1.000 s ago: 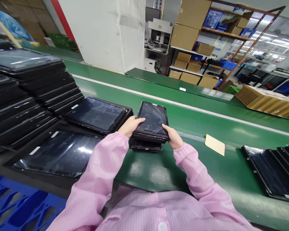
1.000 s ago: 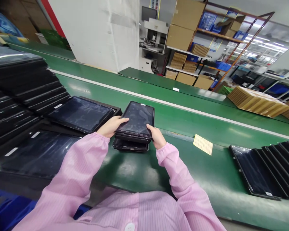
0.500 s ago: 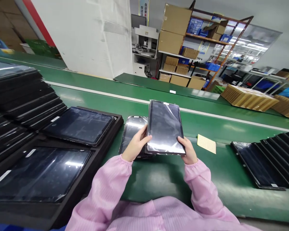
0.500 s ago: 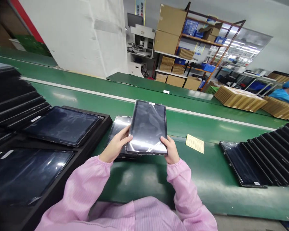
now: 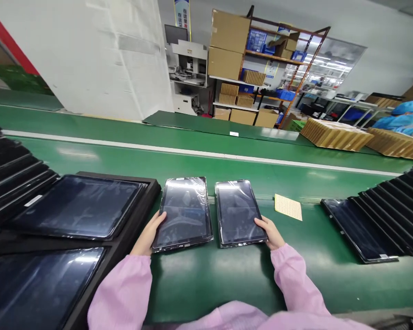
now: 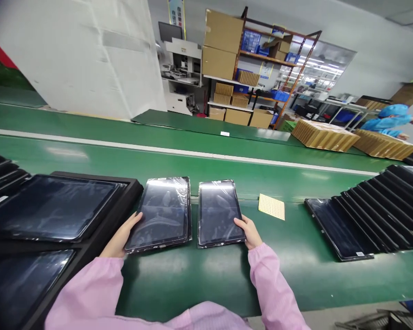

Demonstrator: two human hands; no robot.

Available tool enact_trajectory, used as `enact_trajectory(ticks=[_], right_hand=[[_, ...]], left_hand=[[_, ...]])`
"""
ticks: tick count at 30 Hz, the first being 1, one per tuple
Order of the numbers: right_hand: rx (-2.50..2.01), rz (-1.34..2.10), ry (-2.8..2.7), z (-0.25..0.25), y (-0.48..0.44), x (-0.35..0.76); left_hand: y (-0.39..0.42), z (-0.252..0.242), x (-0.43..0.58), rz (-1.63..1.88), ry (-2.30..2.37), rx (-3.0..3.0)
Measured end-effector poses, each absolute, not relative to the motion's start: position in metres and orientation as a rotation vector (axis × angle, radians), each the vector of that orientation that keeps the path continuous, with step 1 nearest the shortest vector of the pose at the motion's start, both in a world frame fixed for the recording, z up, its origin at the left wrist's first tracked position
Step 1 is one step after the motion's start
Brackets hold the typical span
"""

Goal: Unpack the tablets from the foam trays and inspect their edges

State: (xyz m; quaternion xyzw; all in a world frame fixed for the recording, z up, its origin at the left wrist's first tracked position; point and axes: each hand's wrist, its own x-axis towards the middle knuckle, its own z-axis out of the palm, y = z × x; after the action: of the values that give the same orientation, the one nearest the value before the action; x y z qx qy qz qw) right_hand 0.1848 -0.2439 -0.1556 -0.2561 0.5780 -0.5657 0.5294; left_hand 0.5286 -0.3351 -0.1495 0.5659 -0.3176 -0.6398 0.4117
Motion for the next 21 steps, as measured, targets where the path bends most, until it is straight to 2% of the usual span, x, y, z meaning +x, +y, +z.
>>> enact_trajectory(ticks=[9, 17, 21], right_hand=[[-0.755, -1.301, 1.423, -0.155, -0.270, 0.199], [-0.719, -1.380, 1.669, -0.179, -0.199, 0.210], [-0.822, -1.384, 1.871, -0.192, -0.183, 0.216]], left_hand=[[-0.372, -0.151, 0.524, -1.645, -0.723, 1.414], [-0.349, -0.147, 0.523, -1.759, -0.766, 1.493], [-0.340, -0.145, 0.515, -1.705, -0.758, 1.542]])
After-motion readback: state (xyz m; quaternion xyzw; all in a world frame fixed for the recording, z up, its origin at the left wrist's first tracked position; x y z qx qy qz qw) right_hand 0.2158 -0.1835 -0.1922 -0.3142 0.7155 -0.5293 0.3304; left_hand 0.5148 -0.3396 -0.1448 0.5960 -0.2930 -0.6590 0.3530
